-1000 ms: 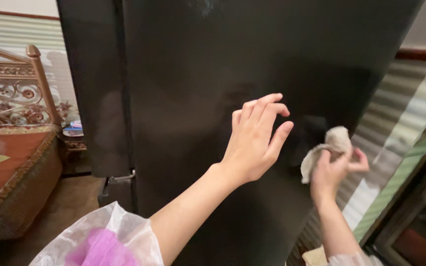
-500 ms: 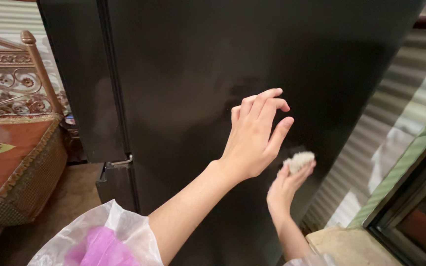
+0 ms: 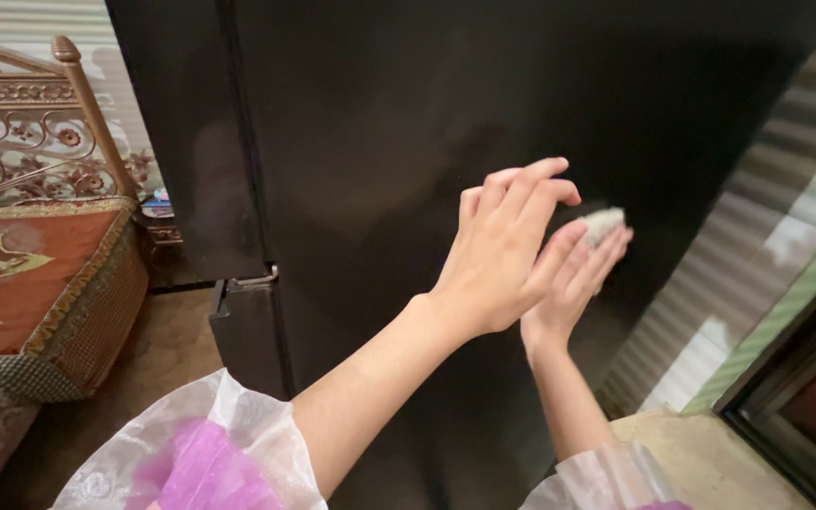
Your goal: The person wipes the wooden frame of a chair, a window sill, a glass window, and a refrigerator door using a cloth. The person then straightens a bedsheet and adjusts a pillow on a bed.
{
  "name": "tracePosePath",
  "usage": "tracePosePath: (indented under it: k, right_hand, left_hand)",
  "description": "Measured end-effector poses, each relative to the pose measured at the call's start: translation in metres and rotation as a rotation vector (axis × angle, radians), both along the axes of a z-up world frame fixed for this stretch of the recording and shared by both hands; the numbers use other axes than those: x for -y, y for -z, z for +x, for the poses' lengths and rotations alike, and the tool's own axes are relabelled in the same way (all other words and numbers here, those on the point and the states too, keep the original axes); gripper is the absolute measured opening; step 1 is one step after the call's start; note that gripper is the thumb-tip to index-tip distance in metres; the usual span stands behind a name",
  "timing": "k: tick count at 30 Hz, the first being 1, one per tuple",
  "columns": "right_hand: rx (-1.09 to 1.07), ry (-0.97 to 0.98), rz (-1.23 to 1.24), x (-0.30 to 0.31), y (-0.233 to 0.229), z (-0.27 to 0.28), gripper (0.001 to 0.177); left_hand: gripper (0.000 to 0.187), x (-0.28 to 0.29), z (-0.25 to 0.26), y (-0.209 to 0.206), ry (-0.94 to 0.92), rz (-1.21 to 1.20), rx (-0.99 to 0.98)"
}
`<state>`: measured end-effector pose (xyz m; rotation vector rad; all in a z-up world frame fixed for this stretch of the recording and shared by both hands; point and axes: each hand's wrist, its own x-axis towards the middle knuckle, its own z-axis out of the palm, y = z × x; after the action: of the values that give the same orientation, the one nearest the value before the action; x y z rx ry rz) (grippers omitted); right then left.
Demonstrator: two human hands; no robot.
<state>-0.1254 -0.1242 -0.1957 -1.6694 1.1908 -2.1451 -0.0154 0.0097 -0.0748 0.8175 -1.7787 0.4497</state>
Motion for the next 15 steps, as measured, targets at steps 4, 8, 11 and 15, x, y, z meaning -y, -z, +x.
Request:
tracePosePath:
  k: [4,8,11,15]
  right_hand:
    - [-0.039,-0.087,-0.118,-0.005,-0.014,-0.005,0.063]
    - [0.121,0.016,0.015,0.038,0.049,-0.022,0.061]
    - [0.337,0.071,0.228,0.075,0.121,-0.038,0.057]
    - [0.641,-0.058,0.451,0.095,0.193,-0.042,0.051]
  left_hand:
    - [0.032,-0.009,0.008,0.010,-0.025,-0.016,0.064]
    - [0.032,-0.019,0.020,0.019,-0.054,0.030,0.086]
    - [0.033,-0.026,0.029,0.027,-0.077,0.046,0.093]
    - [0.032,-0.034,0.035,0.042,-0.094,0.083,0.092]
